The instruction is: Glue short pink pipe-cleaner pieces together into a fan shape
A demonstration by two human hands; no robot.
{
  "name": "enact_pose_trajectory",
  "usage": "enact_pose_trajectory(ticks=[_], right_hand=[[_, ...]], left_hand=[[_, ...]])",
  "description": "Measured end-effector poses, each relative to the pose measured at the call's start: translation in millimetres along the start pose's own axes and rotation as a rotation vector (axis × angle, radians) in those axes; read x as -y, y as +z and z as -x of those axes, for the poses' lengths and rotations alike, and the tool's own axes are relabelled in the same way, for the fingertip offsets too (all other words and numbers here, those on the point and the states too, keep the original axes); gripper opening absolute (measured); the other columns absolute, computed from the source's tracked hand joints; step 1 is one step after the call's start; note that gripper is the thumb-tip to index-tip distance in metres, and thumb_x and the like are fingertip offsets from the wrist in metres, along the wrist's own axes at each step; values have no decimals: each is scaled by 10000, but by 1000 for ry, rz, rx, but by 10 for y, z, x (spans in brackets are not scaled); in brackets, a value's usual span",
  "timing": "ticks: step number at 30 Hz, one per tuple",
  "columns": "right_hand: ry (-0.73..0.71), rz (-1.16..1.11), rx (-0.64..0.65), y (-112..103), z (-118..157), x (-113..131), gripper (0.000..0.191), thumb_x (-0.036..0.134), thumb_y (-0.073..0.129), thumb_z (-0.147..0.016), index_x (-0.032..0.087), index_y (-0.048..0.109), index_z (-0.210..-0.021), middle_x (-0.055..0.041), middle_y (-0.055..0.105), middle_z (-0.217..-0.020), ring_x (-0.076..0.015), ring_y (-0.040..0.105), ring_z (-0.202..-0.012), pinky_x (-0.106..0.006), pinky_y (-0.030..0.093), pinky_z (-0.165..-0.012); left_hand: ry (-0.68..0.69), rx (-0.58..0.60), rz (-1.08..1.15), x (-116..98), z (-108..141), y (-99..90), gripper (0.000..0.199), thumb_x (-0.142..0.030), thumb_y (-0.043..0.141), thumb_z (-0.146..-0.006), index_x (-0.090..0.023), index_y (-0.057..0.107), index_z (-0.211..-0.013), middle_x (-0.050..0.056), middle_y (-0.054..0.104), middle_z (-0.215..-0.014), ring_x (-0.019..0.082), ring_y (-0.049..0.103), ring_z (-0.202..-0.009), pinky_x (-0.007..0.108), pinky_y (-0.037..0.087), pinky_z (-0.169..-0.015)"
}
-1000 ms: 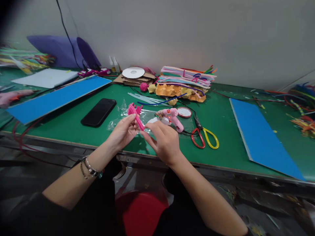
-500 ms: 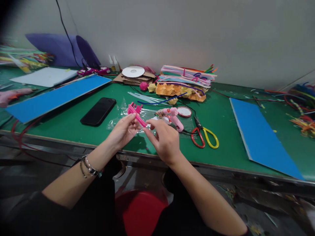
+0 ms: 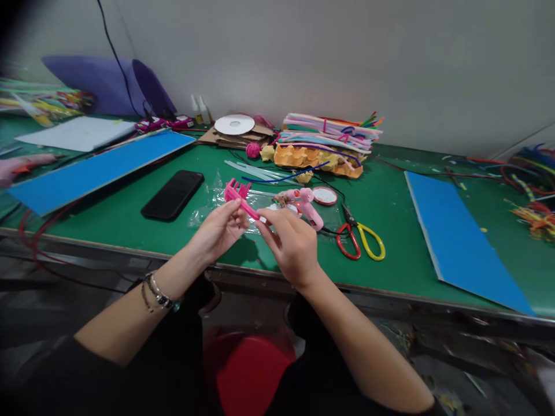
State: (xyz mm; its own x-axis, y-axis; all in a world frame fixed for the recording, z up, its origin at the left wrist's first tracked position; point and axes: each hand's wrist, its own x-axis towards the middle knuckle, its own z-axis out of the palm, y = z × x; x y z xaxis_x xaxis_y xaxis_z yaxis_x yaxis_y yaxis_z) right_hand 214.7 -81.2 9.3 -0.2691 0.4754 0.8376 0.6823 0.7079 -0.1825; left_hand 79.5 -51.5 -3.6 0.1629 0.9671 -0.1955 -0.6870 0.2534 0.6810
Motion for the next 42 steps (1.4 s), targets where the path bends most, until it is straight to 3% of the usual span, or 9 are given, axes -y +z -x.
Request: enact_pose_trajectory(ticks=[19,42], right_hand=[[-36,-16,-11,-7,5,-19,64,126,553,-781,127,598,-826,-49,645,-706,-100,579,-620,-210,455,-573],[-59,-17,5,-16,3,-12,51,125,540,-785,157,580,-787,-24,613,-661,-88,536,-570,-207,448,-547]], left_hand=[[-2,8,-20,13,-4,-2,176,-230,726,-561,-134,580,-544,-49,552,-460,23,460,-436,162,377,-491],[-23,3,-26,19,4,-4,152,-214,667,-639,-139,574,-545,-49,521,-461,27,437,-437,186,364,-512]])
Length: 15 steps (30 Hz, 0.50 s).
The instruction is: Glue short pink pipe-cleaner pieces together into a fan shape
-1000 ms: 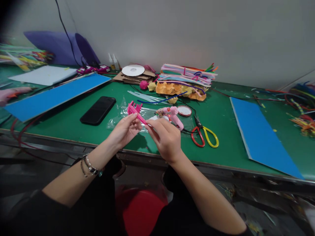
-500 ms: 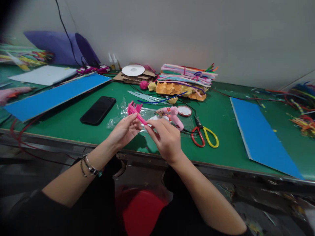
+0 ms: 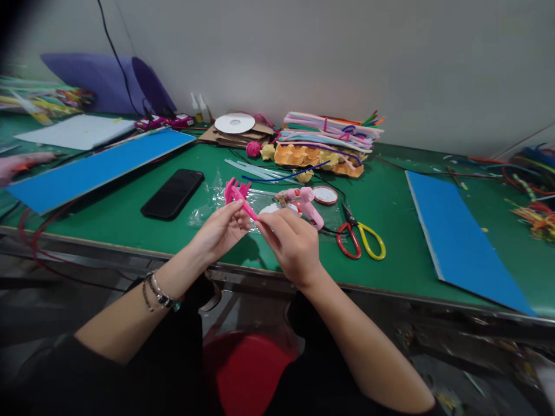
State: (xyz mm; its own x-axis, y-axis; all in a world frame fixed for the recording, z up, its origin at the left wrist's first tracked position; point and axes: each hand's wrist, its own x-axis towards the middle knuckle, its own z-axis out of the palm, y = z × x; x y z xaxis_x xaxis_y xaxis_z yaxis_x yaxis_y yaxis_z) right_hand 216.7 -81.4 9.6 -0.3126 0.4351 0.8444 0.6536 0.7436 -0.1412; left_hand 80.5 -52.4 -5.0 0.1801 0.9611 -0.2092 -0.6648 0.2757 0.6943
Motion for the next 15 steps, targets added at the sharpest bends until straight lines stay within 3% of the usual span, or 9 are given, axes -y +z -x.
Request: enact_pose_trajectory(ticks=[15], right_hand=[[8,-13,-6,14,3,10,52,133,542,-787,162,584,-791,-14,633,-671,-83,558,-580,-210,458,-562]], left_hand=[[-16,19,-15,-6,-3,-6,163,-237,685,-619,-147,580,-532,-48,515,-464,25,425,-427,177,363,-488]])
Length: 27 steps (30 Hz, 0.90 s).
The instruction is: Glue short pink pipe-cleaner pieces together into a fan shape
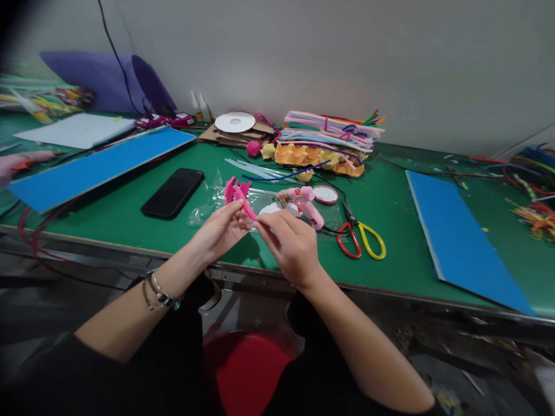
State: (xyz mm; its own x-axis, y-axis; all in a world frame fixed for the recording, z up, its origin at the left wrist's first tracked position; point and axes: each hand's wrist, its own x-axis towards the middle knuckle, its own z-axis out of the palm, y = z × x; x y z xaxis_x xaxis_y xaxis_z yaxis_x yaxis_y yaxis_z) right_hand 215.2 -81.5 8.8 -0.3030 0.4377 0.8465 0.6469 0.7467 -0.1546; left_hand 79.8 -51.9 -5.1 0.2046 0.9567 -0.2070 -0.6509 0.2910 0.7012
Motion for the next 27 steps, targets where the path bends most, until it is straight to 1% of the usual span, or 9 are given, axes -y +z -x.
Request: enact_pose_trajectory(ticks=[14,19,21,27], right_hand=[[0,25,13,-6,1,-5,72,132,514,-801,160,580,-803,-25,630,-682,-91,563,-601,-213,459,-568],[6,33,2,-5,3,-9,70,135,502,-806,162,565,-793,-28,620,-678,-100,563,-609,-223,458,-581],[9,39,-1,-7,6,-11,76,137,494,-809,169,561,-797,-22,617,-679,-101,559,-609,-229,457,-589],[5,16,0,-16,13,-17,99,131,481,-811,173,568,-832,-24,626,-708,-104,562,-627,-233,458,-591]], left_hand=[[-20,-20,20,-7,10,7,154,-234,679,-626,-142,590,-540,-43,528,-472,20,424,-426,174,362,-493],[-12,39,3,-11,22,7,134,-246,704,-595,-138,624,-584,-42,522,-477,34,446,-457,181,368,-510],[-11,45,-2,-12,25,11,122,-241,702,-601,-141,632,-595,-40,523,-479,37,447,-464,186,371,-521],[-12,14,-18,-17,30,28,97,-201,677,-633,-144,627,-573,-27,542,-488,36,451,-466,187,372,-530]])
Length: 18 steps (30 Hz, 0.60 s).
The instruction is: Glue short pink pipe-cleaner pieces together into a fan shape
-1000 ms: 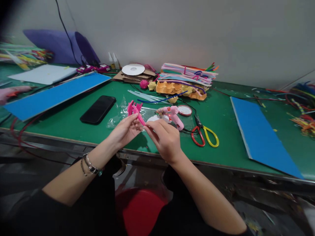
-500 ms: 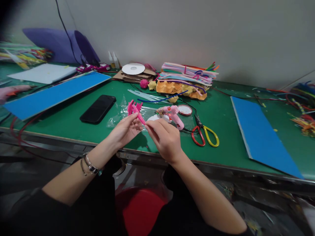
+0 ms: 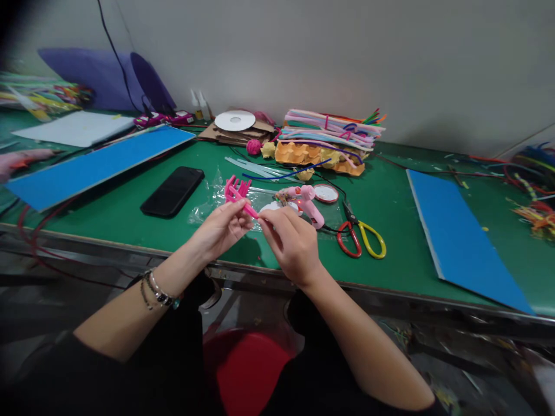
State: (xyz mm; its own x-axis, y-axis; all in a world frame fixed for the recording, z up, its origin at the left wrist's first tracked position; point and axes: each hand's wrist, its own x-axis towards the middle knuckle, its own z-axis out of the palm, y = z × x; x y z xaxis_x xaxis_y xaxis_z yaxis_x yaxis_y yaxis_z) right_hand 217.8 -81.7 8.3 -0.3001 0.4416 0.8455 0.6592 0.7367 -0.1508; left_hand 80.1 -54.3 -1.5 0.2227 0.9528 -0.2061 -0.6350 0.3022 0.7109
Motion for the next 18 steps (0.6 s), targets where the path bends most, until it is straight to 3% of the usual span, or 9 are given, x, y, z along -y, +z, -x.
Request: enact_pose_trajectory(ticks=[18], right_hand=[[77,-1,-16,-8,-19,2,44,183,564,-772,169,559,-813,30,570,-607,-63,480,-476,-202,423,-525]], left_hand=[[8,6,31,4,20,10,135,-173,659,-653,-138,610,-532,-25,550,-473,30,471,-463,172,395,-534]])
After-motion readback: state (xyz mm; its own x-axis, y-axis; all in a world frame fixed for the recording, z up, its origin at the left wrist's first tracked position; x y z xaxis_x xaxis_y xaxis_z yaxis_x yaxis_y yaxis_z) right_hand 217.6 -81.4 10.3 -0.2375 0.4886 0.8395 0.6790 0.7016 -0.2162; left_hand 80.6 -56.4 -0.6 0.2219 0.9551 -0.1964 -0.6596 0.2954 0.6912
